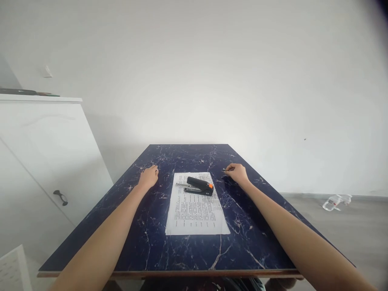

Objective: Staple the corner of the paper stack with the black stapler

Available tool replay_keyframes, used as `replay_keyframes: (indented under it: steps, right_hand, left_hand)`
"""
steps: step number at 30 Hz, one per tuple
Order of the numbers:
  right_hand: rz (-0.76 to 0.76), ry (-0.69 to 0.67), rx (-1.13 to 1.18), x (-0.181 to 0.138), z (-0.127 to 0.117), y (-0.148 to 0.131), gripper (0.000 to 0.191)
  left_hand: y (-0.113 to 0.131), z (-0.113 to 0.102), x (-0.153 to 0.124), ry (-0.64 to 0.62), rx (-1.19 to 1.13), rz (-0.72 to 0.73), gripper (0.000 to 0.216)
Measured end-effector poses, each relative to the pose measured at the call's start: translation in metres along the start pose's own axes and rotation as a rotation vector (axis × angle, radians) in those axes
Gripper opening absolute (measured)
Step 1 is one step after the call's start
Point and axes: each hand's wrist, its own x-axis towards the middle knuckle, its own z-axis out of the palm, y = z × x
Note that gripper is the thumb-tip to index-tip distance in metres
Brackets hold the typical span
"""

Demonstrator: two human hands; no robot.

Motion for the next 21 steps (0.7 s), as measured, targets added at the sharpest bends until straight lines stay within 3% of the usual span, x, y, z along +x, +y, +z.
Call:
replay_keyframes:
  steps: [4,13,17,21]
  right_hand:
    - [0.036,-0.006,-0.053,0.006,0.005,0.016,0.005]
    - [-0.098,-0.015,-0.132,0.009,0.017,0.022,0.023]
    - [-0.163,0.056,-0.119,0.002,0.016,0.008,0.032]
    - [-0.322,0.021,-0.072,-0.012,0.014,-0.021,0.024]
  left_hand:
    - [-0.001,0.003,0.000,-0.075,0.060,-0.005,0.036]
    - [0.010,-0.005,-0.003,-0.090,0.093,0.074,0.029]
    - [0.010,-0.001,-0.002,-0.103,0.093,0.126,0.021]
    - [0.011,0.002,-0.002,-0.067,0.083,0.156,0.017]
